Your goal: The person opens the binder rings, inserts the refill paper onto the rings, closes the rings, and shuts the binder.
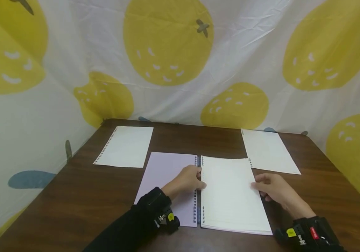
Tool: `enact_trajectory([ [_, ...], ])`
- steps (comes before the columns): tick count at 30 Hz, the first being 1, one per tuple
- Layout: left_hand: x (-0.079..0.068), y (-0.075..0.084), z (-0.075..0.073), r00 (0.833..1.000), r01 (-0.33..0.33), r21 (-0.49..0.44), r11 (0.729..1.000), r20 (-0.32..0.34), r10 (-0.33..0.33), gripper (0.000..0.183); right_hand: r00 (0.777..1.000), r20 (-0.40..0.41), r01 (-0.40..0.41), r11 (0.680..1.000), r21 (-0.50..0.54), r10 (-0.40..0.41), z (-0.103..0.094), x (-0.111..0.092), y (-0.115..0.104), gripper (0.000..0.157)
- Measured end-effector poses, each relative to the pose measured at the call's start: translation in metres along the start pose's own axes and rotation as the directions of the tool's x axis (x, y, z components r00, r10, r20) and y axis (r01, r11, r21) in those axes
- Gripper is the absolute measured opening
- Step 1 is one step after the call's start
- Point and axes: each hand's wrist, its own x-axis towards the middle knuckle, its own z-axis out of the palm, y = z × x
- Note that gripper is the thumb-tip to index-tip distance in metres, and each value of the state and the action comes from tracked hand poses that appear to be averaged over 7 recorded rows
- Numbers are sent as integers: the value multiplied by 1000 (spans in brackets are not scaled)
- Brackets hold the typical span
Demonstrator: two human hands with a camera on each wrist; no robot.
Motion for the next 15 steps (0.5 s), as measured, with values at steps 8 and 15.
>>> enact_trajectory([
  [8, -7, 11, 3, 978, -191, 232, 954, -38, 205, 47, 951, -24, 287, 911, -296, -308, 1, -9, -11, 43],
  [15, -15, 19, 5, 946, -320, 374, 870, 82, 313, 20, 880, 182, 474, 799, -370, -438, 11, -16, -28, 31],
])
